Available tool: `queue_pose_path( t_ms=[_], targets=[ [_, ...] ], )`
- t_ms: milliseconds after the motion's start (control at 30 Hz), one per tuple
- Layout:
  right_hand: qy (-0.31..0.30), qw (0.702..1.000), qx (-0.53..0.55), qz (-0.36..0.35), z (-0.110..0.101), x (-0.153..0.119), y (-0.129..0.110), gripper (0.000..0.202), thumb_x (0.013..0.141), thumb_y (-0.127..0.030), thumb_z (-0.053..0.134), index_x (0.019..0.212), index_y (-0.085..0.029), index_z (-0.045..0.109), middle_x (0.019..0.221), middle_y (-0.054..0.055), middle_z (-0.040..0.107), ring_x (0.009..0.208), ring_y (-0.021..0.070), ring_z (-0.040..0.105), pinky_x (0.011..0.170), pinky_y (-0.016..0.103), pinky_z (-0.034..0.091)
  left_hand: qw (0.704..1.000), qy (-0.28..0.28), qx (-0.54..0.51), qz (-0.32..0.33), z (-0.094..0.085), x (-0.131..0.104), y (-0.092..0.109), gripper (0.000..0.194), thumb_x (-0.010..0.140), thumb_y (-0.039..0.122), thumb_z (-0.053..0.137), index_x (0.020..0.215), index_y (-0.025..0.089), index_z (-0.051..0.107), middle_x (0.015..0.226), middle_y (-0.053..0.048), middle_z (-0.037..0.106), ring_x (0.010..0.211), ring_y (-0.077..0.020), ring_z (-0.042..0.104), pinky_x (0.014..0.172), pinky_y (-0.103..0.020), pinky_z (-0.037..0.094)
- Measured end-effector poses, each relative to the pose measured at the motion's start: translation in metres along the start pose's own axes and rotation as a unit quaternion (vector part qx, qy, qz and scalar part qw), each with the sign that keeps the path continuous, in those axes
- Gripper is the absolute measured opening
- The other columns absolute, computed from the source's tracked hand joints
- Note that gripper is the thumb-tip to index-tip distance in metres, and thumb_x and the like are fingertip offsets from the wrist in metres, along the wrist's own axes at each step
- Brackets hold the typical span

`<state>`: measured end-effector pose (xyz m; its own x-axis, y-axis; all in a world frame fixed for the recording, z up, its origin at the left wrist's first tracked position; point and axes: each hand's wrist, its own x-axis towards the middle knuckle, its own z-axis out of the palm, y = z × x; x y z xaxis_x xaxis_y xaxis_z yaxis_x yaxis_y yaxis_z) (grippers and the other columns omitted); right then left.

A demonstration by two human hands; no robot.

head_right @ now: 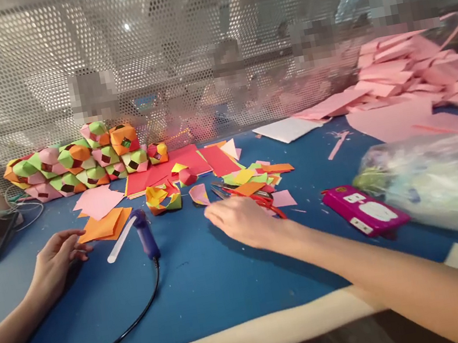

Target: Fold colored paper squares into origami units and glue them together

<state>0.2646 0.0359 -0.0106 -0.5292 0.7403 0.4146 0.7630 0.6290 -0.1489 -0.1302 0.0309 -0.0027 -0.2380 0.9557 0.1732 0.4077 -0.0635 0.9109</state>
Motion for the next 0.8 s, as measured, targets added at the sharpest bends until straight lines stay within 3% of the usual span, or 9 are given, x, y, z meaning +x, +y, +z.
queue_pose_path(
  t_ms=[133,200,333,467,633,733,800],
  targets=[
    [0.097,0.985,0.071,-0.128,0.01,-0.031,-0.01,0.015,0.091,-0.019,0.045,0.086,-0.015,0.059,0.072,0.004,0.065,0.066,0.015,0.059,0.064,0.028,0.041,1.0,-0.006,0.002,-0.013,-0.001,-0.003,0.001,0.037,0.078,0.042,0.058,0.102,0.015,0.056,0.069,-0.002,0.065,0.061,-0.0154,0.061,0.063,-0.028,0.05],
    [0.103,0.976,0.114,-0.155,0.011,-0.035,-0.021,0.01,0.089,-0.017,0.049,0.091,-0.015,0.059,0.075,0.005,0.065,0.069,0.0154,0.058,0.065,0.029,0.043,1.0,-0.01,0.017,-0.011,-0.002,-0.004,0.001,0.039,0.079,0.044,0.056,0.105,0.016,0.056,0.069,-0.002,0.065,0.064,-0.0168,0.062,0.066,-0.03,0.05],
    [0.052,0.959,0.166,-0.225,0.018,-0.03,-0.039,0.014,0.087,-0.018,0.048,0.096,-0.015,0.058,0.077,0.006,0.065,0.072,0.015,0.059,0.07,0.03,0.047,0.995,-0.025,0.096,0.011,-0.007,-0.003,-0.003,0.037,0.081,0.049,0.053,0.104,0.02,0.057,0.067,0.0,0.065,0.061,-0.0174,0.06,0.067,-0.031,0.049],
    [0.03,0.965,0.145,-0.214,0.025,-0.024,-0.043,0.018,0.085,-0.017,0.049,0.099,-0.014,0.06,0.089,0.01,0.067,0.085,0.0176,0.062,0.08,0.031,0.05,0.986,-0.077,0.138,0.055,-0.012,-0.004,-0.007,0.033,0.08,0.05,0.053,0.101,0.026,0.058,0.067,0.0,0.065,0.059,-0.0178,0.061,0.06,-0.028,0.05],
    [0.037,0.979,0.109,-0.166,0.024,-0.021,-0.044,0.022,0.085,-0.016,0.048,0.101,-0.014,0.062,0.104,0.011,0.068,0.1,0.0183,0.062,0.091,0.029,0.05,0.979,-0.099,0.14,0.107,-0.013,-0.009,-0.017,0.026,0.076,0.045,0.058,0.096,0.03,0.064,0.068,-0.001,0.067,0.057,-0.0193,0.063,0.052,-0.026,0.052],
    [0.027,0.985,0.093,-0.142,0.025,-0.02,-0.047,0.025,0.086,-0.015,0.045,0.103,-0.014,0.063,0.107,0.011,0.068,0.103,0.018,0.061,0.091,0.029,0.051,0.978,-0.098,0.134,0.125,-0.012,-0.013,-0.021,0.021,0.078,0.04,0.057,0.096,0.031,0.064,0.073,-0.001,0.068,0.058,-0.019,0.063,0.054,-0.026,0.052],
    [0.023,0.986,0.083,-0.142,0.026,-0.021,-0.05,0.026,0.086,-0.015,0.045,0.104,-0.013,0.063,0.108,0.012,0.067,0.105,0.0191,0.061,0.09,0.032,0.052,0.971,-0.136,0.14,0.136,-0.012,-0.016,-0.018,0.018,0.079,0.036,0.058,0.095,0.029,0.064,0.079,-0.002,0.068,0.062,-0.019,0.064,0.058,-0.026,0.053]
  ],
)
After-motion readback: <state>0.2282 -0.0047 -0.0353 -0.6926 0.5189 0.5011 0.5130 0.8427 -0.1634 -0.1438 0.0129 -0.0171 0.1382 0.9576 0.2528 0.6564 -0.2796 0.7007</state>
